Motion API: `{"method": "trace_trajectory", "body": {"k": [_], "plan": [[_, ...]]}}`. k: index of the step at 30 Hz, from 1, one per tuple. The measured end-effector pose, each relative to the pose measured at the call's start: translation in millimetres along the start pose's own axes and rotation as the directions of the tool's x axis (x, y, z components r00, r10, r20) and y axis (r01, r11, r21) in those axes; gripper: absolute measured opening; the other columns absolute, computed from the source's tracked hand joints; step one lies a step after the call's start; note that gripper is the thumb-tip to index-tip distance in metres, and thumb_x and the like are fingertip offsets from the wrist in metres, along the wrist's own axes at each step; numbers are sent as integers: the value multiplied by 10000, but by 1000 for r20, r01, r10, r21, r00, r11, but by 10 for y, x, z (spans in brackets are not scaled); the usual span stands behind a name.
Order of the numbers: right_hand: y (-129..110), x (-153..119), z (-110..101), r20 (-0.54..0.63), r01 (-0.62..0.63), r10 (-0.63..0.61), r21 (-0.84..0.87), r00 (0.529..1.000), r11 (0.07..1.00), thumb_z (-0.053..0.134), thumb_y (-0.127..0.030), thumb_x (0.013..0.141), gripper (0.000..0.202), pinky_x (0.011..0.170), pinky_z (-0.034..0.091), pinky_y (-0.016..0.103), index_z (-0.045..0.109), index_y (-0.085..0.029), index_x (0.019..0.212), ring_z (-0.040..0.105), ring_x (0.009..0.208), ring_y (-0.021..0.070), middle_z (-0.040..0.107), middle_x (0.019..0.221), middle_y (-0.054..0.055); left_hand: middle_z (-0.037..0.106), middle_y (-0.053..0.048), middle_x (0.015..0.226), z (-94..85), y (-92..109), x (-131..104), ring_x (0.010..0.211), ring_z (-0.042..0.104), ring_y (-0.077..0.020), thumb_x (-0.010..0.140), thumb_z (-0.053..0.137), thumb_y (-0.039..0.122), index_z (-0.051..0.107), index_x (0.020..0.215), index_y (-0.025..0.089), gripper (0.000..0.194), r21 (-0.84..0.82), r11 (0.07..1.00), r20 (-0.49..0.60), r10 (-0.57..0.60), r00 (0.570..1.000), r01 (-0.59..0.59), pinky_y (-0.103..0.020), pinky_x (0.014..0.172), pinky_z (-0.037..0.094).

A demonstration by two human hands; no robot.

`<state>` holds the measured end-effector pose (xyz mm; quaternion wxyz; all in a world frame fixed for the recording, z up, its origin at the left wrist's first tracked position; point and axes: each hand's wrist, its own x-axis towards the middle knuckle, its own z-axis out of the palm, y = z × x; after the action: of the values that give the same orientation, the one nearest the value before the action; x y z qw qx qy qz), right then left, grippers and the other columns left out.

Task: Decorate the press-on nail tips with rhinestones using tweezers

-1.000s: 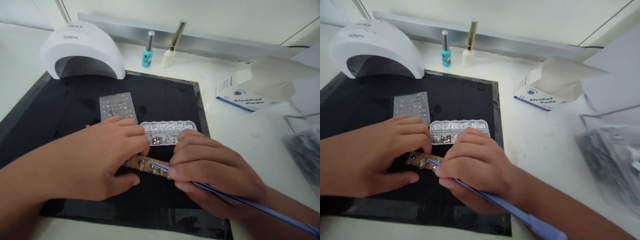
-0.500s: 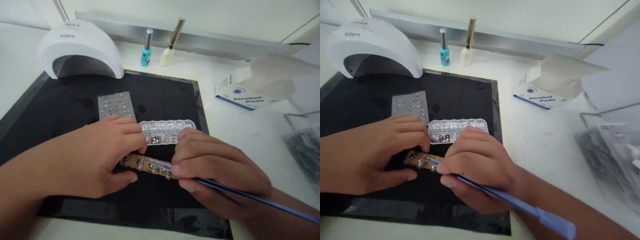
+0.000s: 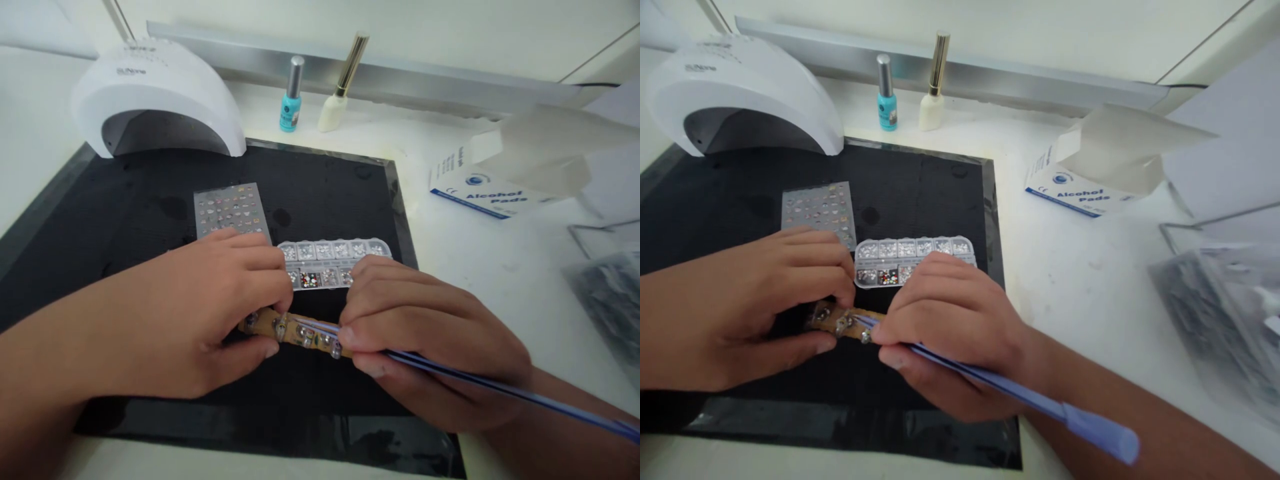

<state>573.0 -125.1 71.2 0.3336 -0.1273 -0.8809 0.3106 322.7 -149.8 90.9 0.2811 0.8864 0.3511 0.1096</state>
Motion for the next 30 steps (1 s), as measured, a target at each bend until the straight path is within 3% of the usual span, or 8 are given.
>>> {"method": "trace_trajectory", "body": {"k": [11,17,30], "plan": [[-1,0,3,3,21,-21,36,1000,999,654,-101,935,23,785,565,372,676,-109,937,692,758,153,748,827,71,616,1,823,0,1,4,780,519,-186,839,624,90,654,836,168,83,-4,1000,-15,4,1000,-4,-348,694,376],[23,11,-7,1,14,-14,32,1000,999,655,-122,942,44,769,579,370,674,-154,965,710,767,162,761,833,60,611,4,819,3,14,-5,784,520,-186,833,634,94,639,821,172,79,-19,1000,-8,10,1000,-10,-343,686,370],[7,6,5,-8,12,-11,41,1000,999,659,-121,943,30,768,580,375,677,-144,952,708,768,163,758,831,64,620,9,837,-10,-10,-1,793,531,-184,844,638,116,630,836,185,70,2,1000,-18,5,1000,-5,-344,708,382]]}}
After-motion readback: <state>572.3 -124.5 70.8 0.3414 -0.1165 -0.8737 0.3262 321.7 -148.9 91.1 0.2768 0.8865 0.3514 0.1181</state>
